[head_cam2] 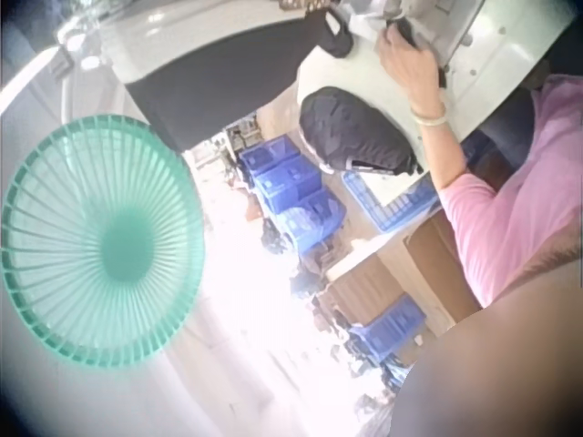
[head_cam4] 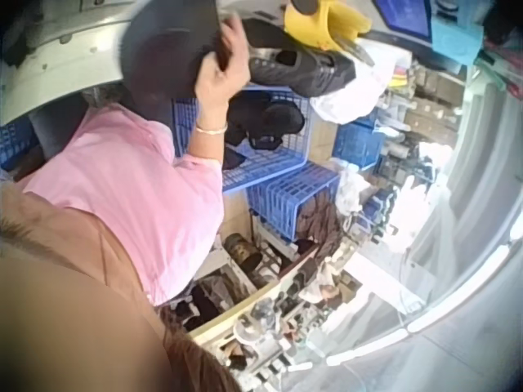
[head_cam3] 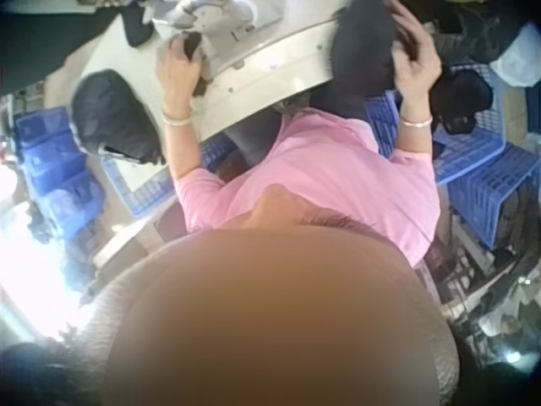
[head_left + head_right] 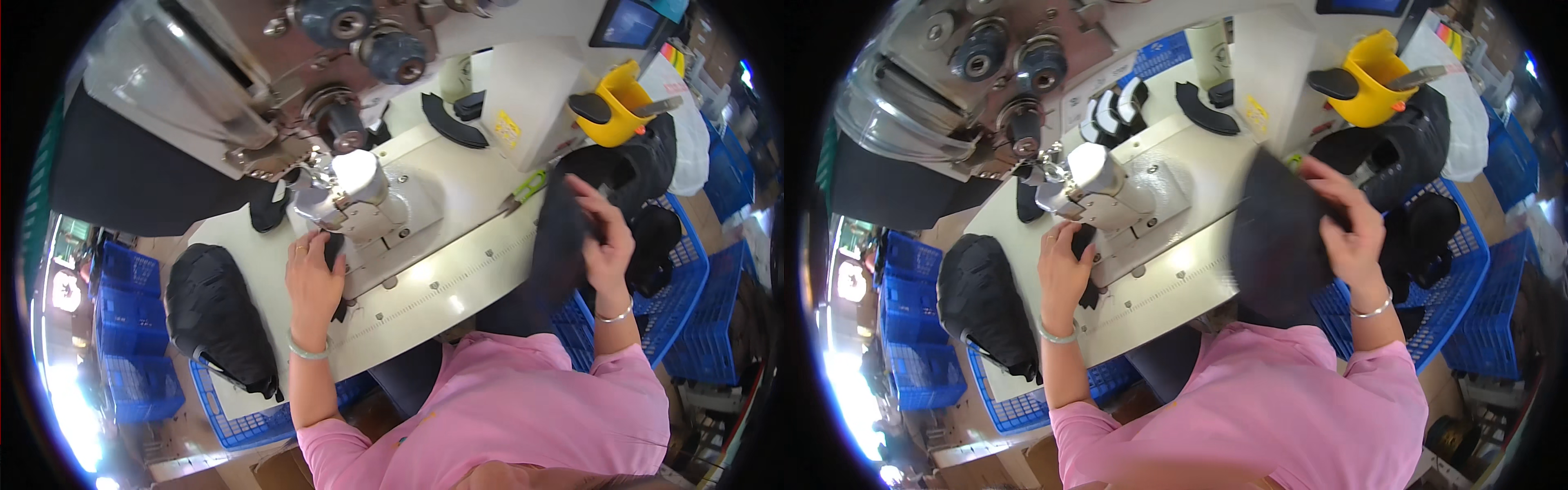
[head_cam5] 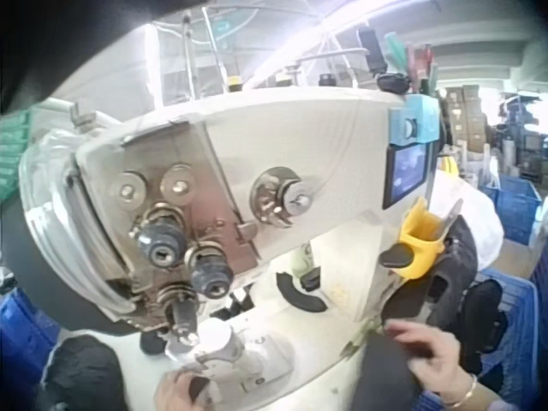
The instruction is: Operate an industrial sewing machine to stitch together components of a shoe upper.
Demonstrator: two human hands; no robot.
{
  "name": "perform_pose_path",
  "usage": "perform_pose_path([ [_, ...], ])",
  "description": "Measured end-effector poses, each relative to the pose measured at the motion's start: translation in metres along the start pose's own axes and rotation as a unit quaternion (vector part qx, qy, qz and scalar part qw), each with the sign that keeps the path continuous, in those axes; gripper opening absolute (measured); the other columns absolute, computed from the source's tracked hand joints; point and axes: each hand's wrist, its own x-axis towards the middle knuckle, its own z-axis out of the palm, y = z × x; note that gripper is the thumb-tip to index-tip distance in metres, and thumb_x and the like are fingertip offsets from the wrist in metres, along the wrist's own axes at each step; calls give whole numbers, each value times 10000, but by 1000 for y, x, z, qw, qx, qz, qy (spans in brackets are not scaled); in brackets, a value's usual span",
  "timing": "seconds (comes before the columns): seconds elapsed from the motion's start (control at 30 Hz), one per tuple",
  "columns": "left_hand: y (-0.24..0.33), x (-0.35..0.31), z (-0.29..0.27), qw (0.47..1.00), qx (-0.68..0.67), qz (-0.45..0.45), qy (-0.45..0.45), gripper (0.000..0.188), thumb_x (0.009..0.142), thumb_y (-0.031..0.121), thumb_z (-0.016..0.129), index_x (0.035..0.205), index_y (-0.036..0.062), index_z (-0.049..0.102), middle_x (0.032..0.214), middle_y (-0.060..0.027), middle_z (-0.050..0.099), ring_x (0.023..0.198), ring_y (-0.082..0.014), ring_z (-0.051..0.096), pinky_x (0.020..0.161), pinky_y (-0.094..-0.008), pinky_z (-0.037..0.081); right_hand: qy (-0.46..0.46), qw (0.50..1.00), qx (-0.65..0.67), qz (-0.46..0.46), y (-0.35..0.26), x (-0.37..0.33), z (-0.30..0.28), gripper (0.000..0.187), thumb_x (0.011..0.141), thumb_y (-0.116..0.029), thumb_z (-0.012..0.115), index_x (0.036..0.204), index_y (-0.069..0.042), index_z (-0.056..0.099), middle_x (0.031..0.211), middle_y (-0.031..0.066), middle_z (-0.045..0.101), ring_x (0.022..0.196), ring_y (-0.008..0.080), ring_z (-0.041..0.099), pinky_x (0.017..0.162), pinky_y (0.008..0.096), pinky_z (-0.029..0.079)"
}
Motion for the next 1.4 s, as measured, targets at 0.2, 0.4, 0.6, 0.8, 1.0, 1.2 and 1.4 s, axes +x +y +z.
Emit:
perform_pose_path([
  [0.2,-36,-5,33,973,-212,26,93,498,805,-65,625,1293,16,573,1210,-220,628,998,-379,637,910,-394,507,-180,911,-107,-355,-17,70,102,365,788,-18,621,1121,-146,698,1275,86,634,1115,280,633,918,367,536],
  [0.4,-24,-1,-9,944,-289,-80,138,458,745,-57,715,1188,49,677,1079,-155,694,785,-218,647,726,-308,521,-185,878,-174,-406,-4,86,139,322,784,-138,666,1106,-156,668,1264,64,591,1152,264,569,979,428,482],
  [0.6,-31,0,-27,990,-139,-20,-31,430,721,-12,762,1142,19,681,976,-171,683,748,-271,629,668,-333,509,-284,852,-223,-379,-28,96,132,337,764,-64,624,1097,-113,633,1265,93,529,1159,285,540,1059,492,381],
  [0.8,0,5,-62,886,-445,-48,122,345,826,-17,694,1169,-12,654,985,-89,659,784,-171,638,664,-253,519,-394,842,-182,-321,-28,108,128,425,751,-1,597,1163,-104,602,1288,143,480,1077,316,556,1016,465,416],
  [1.0,43,-4,-62,945,-267,95,162,423,792,6,743,1196,48,625,1135,-98,529,972,-213,579,741,-302,516,-372,850,-163,-334,-27,108,130,406,750,-18,609,1147,-102,616,1278,141,515,1094,313,550,1004,448,427],
  [1.2,51,2,-58,949,-204,120,208,363,719,21,806,1070,12,713,1141,-107,616,722,-196,608,689,-291,517,-365,873,-129,-296,-26,107,131,483,625,86,621,1077,-78,667,1381,139,540,1267,410,485,1027,480,423],
  [1.4,49,8,-59,938,-163,163,257,285,745,72,796,1020,34,729,1122,-129,676,786,-246,688,668,-322,564,-354,875,-135,-300,-30,107,131,513,621,75,628,1104,-95,667,1367,138,556,1215,387,527,994,455,447],
])
